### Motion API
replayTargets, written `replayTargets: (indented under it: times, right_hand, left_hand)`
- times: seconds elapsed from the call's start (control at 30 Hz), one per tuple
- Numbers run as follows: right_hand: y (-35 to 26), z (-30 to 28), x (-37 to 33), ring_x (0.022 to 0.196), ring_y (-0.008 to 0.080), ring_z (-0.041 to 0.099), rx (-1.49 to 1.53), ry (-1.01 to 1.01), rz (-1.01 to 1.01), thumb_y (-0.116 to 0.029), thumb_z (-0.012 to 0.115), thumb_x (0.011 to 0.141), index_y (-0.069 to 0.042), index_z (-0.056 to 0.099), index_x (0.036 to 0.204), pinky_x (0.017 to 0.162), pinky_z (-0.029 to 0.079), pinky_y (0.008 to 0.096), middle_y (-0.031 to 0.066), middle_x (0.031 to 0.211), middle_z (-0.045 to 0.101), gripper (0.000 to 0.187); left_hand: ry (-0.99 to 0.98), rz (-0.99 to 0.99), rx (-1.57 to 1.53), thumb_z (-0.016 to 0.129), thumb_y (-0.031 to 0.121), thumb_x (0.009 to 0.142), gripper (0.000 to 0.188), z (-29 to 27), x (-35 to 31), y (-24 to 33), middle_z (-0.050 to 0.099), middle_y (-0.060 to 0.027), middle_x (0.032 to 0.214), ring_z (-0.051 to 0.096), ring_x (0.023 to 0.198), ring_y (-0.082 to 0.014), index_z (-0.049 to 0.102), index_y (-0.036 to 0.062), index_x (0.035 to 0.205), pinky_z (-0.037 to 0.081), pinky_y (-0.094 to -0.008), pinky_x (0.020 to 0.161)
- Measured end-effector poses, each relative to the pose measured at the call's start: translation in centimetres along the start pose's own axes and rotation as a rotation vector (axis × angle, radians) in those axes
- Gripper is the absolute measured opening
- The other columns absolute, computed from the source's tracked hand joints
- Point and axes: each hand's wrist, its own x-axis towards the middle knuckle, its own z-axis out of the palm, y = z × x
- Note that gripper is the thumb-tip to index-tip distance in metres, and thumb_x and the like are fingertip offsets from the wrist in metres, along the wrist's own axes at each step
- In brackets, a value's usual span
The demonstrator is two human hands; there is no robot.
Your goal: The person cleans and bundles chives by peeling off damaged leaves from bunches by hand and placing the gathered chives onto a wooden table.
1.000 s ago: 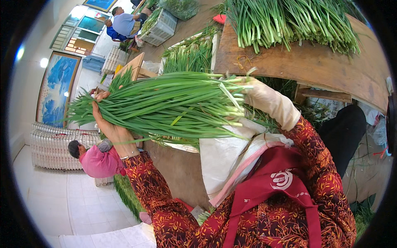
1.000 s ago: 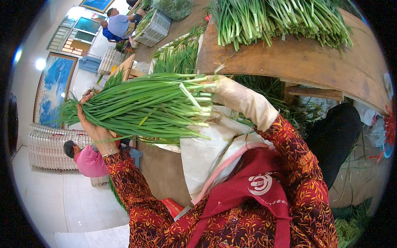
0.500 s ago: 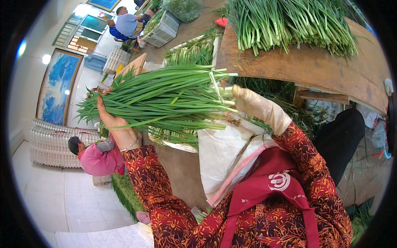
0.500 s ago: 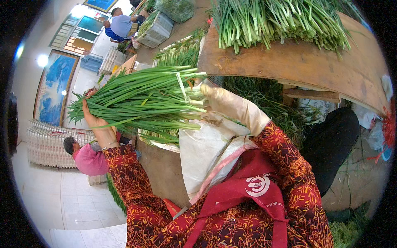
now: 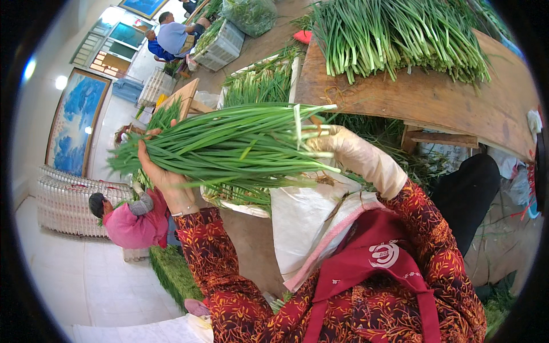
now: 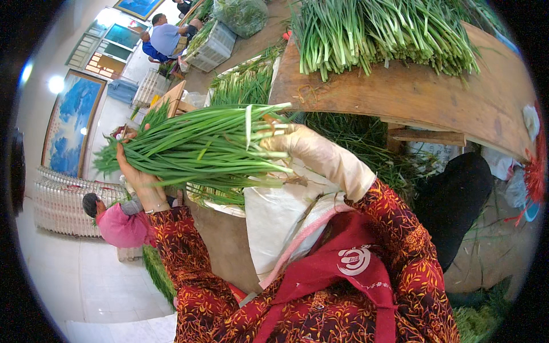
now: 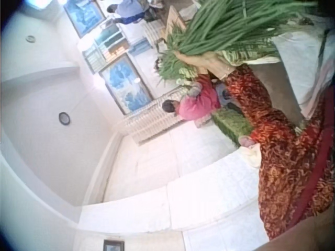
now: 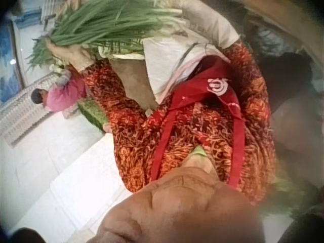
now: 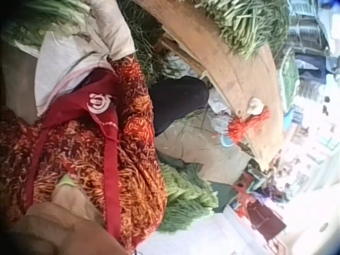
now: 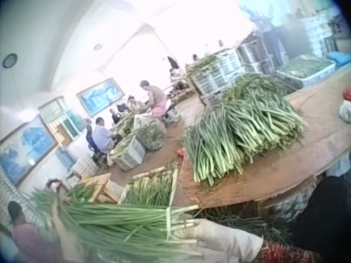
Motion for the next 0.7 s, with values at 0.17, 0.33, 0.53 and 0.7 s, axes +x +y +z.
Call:
replayTargets:
  times: [0.17, 0.33, 0.53, 0.7]
  right_hand:
    - [-0.6, -1.8, 0.4, 0.078, 0.0089, 0.053, -0.056, 0.009, 0.075, -0.020, 0.055, 0.077, -0.002, 0.047, 0.107, 0.071, 0.043, 0.0230, 0.0039, 0.096, 0.055, 0.035]
    - [-0.7, 0.1, -1.0, 0.081, 0.0101, 0.051, -0.419, -0.113, -0.040, -0.018, 0.062, 0.073, -0.004, 0.052, 0.100, 0.076, 0.040, 0.0241, 0.0018, 0.089, 0.055, 0.032]
    - [-0.5, 2.1, -1.6, 0.090, 0.0117, 0.049, -0.248, -0.104, 0.026, -0.016, 0.066, 0.068, 0.000, 0.044, 0.111, 0.076, 0.039, 0.0212, 0.0063, 0.101, 0.053, 0.052]
    - [-2.6, 2.2, -1.7, 0.092, 0.0122, 0.049, -0.365, -0.097, 0.096, -0.018, 0.064, 0.069, 0.003, 0.044, 0.111, 0.085, 0.035, 0.0232, 0.0057, 0.103, 0.053, 0.051]
  left_hand:
    - [-0.116, 0.107, 0.015, 0.041, 0.025, 0.083, 0.020, 1.0, 0.6, 0.2, 0.051, -0.0072, 0.087, 0.050, 0.083, -0.0199, 0.047, 0.0056, 0.082, 0.040, -0.0394, 0.084]
    - [0.001, 0.032, 0.205, 0.039, 0.029, 0.083, 0.028, 4.2, -1.0, 0.5, 0.053, -0.0048, 0.084, 0.050, 0.077, -0.0157, 0.051, 0.0052, 0.093, 0.042, -0.0293, 0.072]
    - [-0.102, -0.002, 0.162, 0.042, 0.030, 0.082, 0.026, 4.3, -0.4, 1.3, 0.054, -0.0050, 0.087, 0.053, 0.075, -0.0167, 0.050, 0.0065, 0.090, 0.045, -0.0310, 0.067]
    - [0.002, -0.001, 0.027, 0.045, 0.023, 0.081, 0.016, 3.8, 2.6, 1.0, 0.054, -0.0072, 0.088, 0.052, 0.086, -0.0186, 0.050, 0.0078, 0.080, 0.044, -0.0337, 0.074]
